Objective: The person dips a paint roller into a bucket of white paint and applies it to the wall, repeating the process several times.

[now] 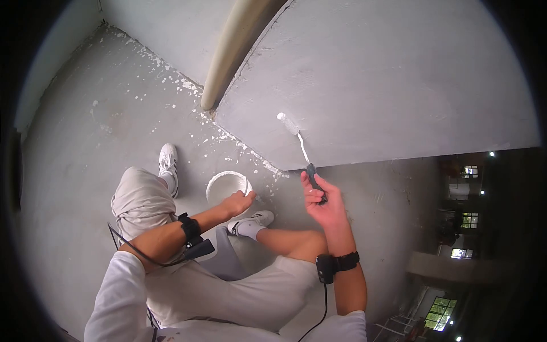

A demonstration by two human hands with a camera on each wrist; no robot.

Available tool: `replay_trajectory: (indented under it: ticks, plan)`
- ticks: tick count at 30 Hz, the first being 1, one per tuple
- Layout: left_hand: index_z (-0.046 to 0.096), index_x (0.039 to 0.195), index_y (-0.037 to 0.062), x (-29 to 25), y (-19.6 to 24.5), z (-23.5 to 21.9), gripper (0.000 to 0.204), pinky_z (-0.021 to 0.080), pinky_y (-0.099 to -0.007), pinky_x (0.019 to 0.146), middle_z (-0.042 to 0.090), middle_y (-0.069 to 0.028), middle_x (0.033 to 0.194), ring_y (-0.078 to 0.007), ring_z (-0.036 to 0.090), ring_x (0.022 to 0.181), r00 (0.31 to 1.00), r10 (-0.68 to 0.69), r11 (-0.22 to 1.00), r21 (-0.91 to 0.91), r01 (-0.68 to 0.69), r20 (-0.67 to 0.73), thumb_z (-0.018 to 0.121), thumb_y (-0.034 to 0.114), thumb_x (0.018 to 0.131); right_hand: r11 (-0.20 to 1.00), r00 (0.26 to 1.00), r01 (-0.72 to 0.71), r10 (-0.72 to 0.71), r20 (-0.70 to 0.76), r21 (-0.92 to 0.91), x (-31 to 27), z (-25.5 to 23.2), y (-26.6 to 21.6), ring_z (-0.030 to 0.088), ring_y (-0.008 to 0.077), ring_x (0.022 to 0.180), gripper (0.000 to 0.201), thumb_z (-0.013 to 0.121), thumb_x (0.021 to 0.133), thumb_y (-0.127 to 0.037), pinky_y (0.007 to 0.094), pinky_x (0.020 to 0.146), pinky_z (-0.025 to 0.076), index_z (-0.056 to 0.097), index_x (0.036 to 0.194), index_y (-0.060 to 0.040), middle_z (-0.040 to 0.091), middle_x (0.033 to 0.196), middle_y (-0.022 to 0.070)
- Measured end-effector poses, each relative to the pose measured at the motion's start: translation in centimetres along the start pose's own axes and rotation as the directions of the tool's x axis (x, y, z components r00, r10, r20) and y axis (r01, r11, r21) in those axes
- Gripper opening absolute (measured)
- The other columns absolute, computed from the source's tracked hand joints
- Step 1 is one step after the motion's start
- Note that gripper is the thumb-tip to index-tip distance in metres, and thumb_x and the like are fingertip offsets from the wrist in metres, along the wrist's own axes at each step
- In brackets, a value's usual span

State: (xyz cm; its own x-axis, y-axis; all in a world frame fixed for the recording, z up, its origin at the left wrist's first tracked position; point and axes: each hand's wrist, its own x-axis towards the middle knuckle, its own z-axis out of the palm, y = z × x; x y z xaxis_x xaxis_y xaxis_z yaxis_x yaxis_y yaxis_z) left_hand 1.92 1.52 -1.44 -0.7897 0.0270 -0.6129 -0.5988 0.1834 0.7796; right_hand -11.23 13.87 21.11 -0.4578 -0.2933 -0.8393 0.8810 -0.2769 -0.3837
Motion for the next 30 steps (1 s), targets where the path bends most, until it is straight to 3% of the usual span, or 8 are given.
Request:
replay_trajectory:
  ticks: [3, 6, 11, 12, 18, 21, 25, 30]
  plan:
    - [0.051, 0.122, 0.0007, -0.4, 0.2, 0.1, 0.06, 0.039, -0.049, 0.099, 0.052, -0.0312, 0.122, -0.0473, 0.05, 0.115, 1.0, 0.02, 0.997, 0.07, -0.021, 0.015, 0.032, 0.049, 0.092, 0.99, 0.926, -0.125, 0.139, 0.351, -0.06, 5.3, -4.7, 0.6, 0.032, 0.0037, 0.04, 0.026, 0.049, 0.099, -0.021, 0.0224, 0.04, 0.026, 0.051, 0.113, 0.0011, 0.042, 0.062, -0.0043]
    - [0.048, 0.121, 0.013, -2.6, 1.5, -1.0, 0.042, 0.04, -0.0522, 0.096, 0.051, -0.029, 0.119, -0.0483, 0.05, 0.111, 0.996, 0.059, 0.985, 0.158, -0.068, 0.062, 0.031, 0.041, 0.095, 0.987, 0.891, -0.16, 0.133, 0.434, 0.025, 7.5, -5.6, 2.1, 0.03, 0.0039, 0.038, 0.026, 0.048, 0.1, -0.02, 0.0227, 0.041, 0.026, 0.051, 0.114, 0.0011, 0.042, 0.061, -0.0044]
    - [0.046, 0.12, 0.0191, -3.0, 2.1, -1.3, 0.032, 0.041, -0.0527, 0.095, 0.05, -0.0283, 0.116, -0.0472, 0.05, 0.108, 0.994, -0.014, 0.989, 0.147, -0.003, 0.112, 0.031, 0.034, 0.096, 0.988, 0.972, -0.143, 0.128, 0.198, 0.063, 8.4, -3.6, 2.8, 0.032, 0.0044, 0.041, 0.028, 0.046, 0.1, -0.026, 0.0211, 0.042, 0.028, 0.051, 0.112, -0.0009, 0.043, 0.063, -0.0029]
    - [0.046, 0.121, 0.0172, -2.8, 2.1, -1.4, 0.035, 0.04, -0.0519, 0.096, 0.049, -0.0287, 0.118, -0.047, 0.049, 0.11, 0.992, -0.039, 0.99, 0.139, 0.022, 0.118, 0.031, 0.036, 0.096, 0.987, 0.987, -0.144, 0.137, 0.089, 0.075, 8.3, -3.2, 2.9, 0.033, 0.0045, 0.042, 0.028, 0.045, 0.1, -0.027, 0.0207, 0.043, 0.029, 0.051, 0.112, -0.0014, 0.043, 0.064, -0.0025]
    - [0.048, 0.128, -0.0031, -2.1, 2.3, -0.9, 0.068, 0.037, -0.0456, 0.101, 0.048, -0.0319, 0.128, -0.0446, 0.047, 0.12, 0.969, -0.227, 0.973, -0.015, 0.229, 0.101, 0.032, 0.051, 0.091, 0.982, 0.919, -0.165, 0.186, 0.348, -0.091, 9.0, -7.4, 2.8, 0.033, 0.0057, 0.042, 0.032, 0.047, 0.1, -0.029, 0.0214, 0.038, 0.031, 0.052, 0.109, 0.0015, 0.046, 0.066, 0.0005]
    - [0.047, 0.128, -0.0124, -2.3, 2.1, -0.5, 0.079, 0.036, -0.0435, 0.103, 0.049, -0.033, 0.129, -0.0436, 0.047, 0.122, 0.968, -0.236, 0.968, -0.071, 0.242, 0.081, 0.034, 0.055, 0.088, 0.962, 0.942, -0.106, 0.178, 0.284, -0.251, 6.3, -7.6, 2.6, 0.037, 0.0063, 0.042, 0.034, 0.047, 0.1, -0.034, 0.0227, 0.036, 0.031, 0.054, 0.103, -0.0004, 0.049, 0.067, 0.0018]
    - [0.048, 0.125, -0.0146, -2.4, 1.5, -0.5, 0.079, 0.037, -0.0435, 0.103, 0.051, -0.0331, 0.127, -0.0439, 0.049, 0.121, 0.978, -0.202, 0.975, -0.084, 0.205, 0.046, 0.035, 0.054, 0.088, 0.619, 0.952, 0.293, -0.258, 0.164, -0.729, 3.7, -7.1, 3.7, 0.042, 0.0076, 0.042, 0.031, 0.051, 0.098, -0.036, 0.0232, 0.038, 0.034, 0.051, 0.104, -0.0061, 0.052, 0.068, 0.0032]
    - [0.049, 0.124, -0.0132, -1.6, 0.3, -0.4, 0.08, 0.036, -0.044, 0.104, 0.049, -0.0335, 0.129, -0.0455, 0.047, 0.122, 0.987, -0.162, 0.986, -0.034, 0.162, 0.006, 0.032, 0.057, 0.091, 0.505, 0.948, 0.279, -0.282, 0.15, -0.817, 2.2, -6.5, 4.9, 0.042, 0.0078, 0.042, 0.023, 0.063, 0.091, -0.026, 0.0223, 0.037, 0.032, 0.047, 0.099, -0.0112, 0.053, 0.066, 0.0024]
